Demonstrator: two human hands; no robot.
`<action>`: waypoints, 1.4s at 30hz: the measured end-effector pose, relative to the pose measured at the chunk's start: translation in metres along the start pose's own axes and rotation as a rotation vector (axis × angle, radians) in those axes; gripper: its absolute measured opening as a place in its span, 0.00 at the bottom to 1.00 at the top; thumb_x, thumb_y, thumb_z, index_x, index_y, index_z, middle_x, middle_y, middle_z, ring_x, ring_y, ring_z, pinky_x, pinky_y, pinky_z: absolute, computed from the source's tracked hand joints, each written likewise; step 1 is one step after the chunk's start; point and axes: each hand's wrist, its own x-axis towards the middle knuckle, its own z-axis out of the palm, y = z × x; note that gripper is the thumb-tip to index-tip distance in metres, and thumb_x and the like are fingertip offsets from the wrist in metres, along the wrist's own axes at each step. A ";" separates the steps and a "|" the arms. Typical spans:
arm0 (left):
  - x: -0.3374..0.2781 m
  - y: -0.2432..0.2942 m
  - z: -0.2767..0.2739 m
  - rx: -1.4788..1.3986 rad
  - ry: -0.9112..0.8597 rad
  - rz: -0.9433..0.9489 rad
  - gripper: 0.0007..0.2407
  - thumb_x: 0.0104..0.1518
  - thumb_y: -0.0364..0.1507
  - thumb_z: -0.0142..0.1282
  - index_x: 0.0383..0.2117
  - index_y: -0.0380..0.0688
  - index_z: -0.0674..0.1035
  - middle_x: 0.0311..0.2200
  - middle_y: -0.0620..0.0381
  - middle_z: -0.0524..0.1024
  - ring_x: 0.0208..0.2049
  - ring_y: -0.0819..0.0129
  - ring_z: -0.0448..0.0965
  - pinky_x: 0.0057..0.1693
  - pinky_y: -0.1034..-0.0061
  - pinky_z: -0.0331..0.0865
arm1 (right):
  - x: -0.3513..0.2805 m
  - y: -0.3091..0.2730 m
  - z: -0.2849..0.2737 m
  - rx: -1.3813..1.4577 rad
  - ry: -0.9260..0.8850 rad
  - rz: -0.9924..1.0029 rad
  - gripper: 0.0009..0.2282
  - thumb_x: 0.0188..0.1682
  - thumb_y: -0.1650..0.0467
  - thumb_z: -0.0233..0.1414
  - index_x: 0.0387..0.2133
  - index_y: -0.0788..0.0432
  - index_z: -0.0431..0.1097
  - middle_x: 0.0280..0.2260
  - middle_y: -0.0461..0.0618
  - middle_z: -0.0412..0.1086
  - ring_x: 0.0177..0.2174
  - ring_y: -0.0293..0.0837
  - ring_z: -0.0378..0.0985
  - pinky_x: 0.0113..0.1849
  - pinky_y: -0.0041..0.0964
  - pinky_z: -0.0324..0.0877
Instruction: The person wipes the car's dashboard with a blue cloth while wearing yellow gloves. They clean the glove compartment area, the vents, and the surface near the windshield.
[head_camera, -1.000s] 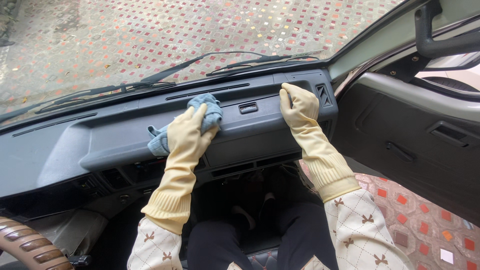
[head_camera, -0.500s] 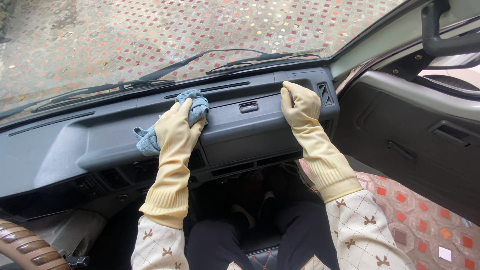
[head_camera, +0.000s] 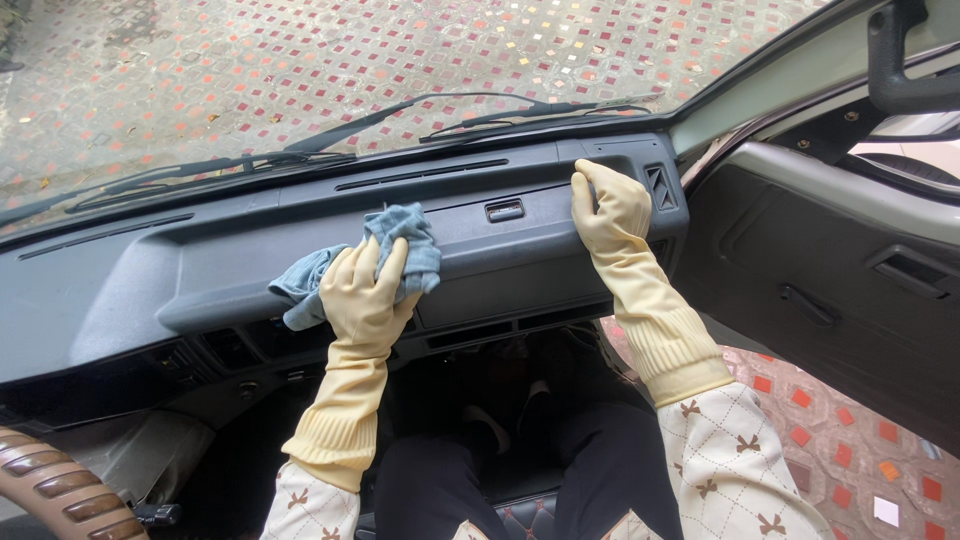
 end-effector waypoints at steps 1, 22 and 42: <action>-0.004 0.000 -0.002 -0.001 0.006 0.020 0.24 0.59 0.49 0.62 0.58 0.51 0.84 0.50 0.42 0.80 0.49 0.46 0.84 0.59 0.56 0.77 | 0.000 -0.001 -0.001 0.000 0.000 -0.001 0.06 0.54 0.72 0.61 0.41 0.58 0.84 0.33 0.51 0.83 0.36 0.53 0.86 0.39 0.38 0.78; 0.030 -0.085 -0.013 0.245 -0.668 -0.618 0.27 0.52 0.53 0.66 0.59 0.64 0.80 0.45 0.58 0.83 0.45 0.51 0.85 0.54 0.60 0.74 | 0.000 -0.002 -0.004 0.023 0.013 0.002 0.07 0.54 0.73 0.61 0.42 0.58 0.85 0.34 0.52 0.83 0.37 0.52 0.87 0.40 0.37 0.78; -0.005 -0.051 -0.025 0.152 -0.229 -0.203 0.36 0.40 0.41 0.80 0.63 0.53 0.82 0.51 0.40 0.84 0.51 0.48 0.85 0.60 0.57 0.74 | 0.002 -0.005 -0.004 0.021 0.024 -0.028 0.06 0.54 0.73 0.61 0.41 0.59 0.85 0.34 0.52 0.83 0.36 0.52 0.87 0.39 0.38 0.78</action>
